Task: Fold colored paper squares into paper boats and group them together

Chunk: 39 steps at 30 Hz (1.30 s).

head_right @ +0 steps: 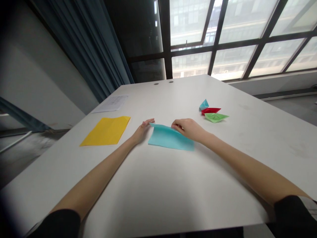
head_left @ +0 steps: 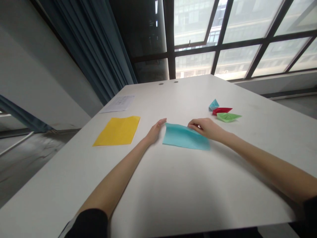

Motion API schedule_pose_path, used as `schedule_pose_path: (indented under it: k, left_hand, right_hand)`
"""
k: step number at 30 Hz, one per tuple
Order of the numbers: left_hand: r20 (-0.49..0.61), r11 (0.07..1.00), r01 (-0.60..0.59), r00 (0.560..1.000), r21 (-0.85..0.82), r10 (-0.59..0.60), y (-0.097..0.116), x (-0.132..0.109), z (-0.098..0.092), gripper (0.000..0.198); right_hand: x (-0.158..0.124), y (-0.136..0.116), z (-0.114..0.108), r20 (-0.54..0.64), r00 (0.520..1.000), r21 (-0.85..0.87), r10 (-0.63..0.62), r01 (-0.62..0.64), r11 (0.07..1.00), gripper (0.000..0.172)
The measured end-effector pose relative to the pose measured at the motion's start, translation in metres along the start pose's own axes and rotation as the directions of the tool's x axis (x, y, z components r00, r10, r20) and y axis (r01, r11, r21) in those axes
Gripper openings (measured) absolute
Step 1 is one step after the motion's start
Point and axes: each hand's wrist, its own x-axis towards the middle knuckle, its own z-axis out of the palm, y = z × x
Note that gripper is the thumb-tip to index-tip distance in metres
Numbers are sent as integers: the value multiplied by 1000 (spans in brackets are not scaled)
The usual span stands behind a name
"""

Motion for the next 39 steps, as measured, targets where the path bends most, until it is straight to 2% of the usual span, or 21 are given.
schedule_pose_path:
  k: [3, 6, 8, 11, 13, 15, 17, 19, 22, 25, 31, 35, 39]
  left_hand:
    - [24, 995, -44, 999, -84, 47, -4, 0, -3, 71]
    - [65, 998, -47, 997, -38, 50, -4, -2, -4, 72]
    - [83, 999, -30, 996, -11, 31, -2, -3, -5, 71]
    - [91, 999, 29, 995, 33, -32, -2, -6, -6, 75]
    - [83, 995, 38, 996, 93, -46, -2, -7, -6, 79]
    - [82, 980, 10, 996, 199, -27, -2, -7, -5, 79]
    - [81, 948, -33, 997, 318, 7, -1, -6, -3, 76]
    - [71, 913, -70, 996, 402, 45, -2, -4, -3, 69]
    - [42, 882, -104, 995, 460, 96, -4, -2, -3, 55]
    - [-33, 866, -80, 993, 494, 110, -7, 0, -4, 48]
    - [-210, 778, 130, 978, 615, 2, -9, -1, -3, 41]
    - [-203, 735, 173, 978, 655, -50, -4, 0, -2, 41]
    - [-161, 790, 169, 983, 589, -90, 0, 2, -3, 45]
  right_hand:
    - [5, -2, -8, -89, 972, 178, 217, -199, 964, 28]
    - [8, 7, -14, -68, 922, 396, 382, -326, 858, 30]
    - [8, 19, -14, -55, 866, 521, 497, -400, 754, 29]
    - [6, 43, -7, 44, 756, 638, 653, -524, 564, 24]
    - [4, 58, 1, 87, 722, 618, 687, -580, 531, 22]
    - [2, 71, 8, 88, 723, 481, 685, -633, 606, 22]
    - [0, 78, 12, 70, 748, 319, 660, -643, 696, 22]
    - [-1, 80, 12, 72, 787, 191, 613, -614, 766, 28]
    - [-1, 79, 12, 100, 839, 110, 536, -544, 832, 41]
    - [-2, 77, 12, 151, 878, 120, 455, -473, 873, 42]
    - [-2, 76, 16, 209, 903, 208, 375, -416, 885, 34]
    - [-4, 80, 19, 199, 913, 260, 356, -399, 879, 34]
    - [-6, 86, 22, 197, 911, 283, 362, -407, 869, 34]
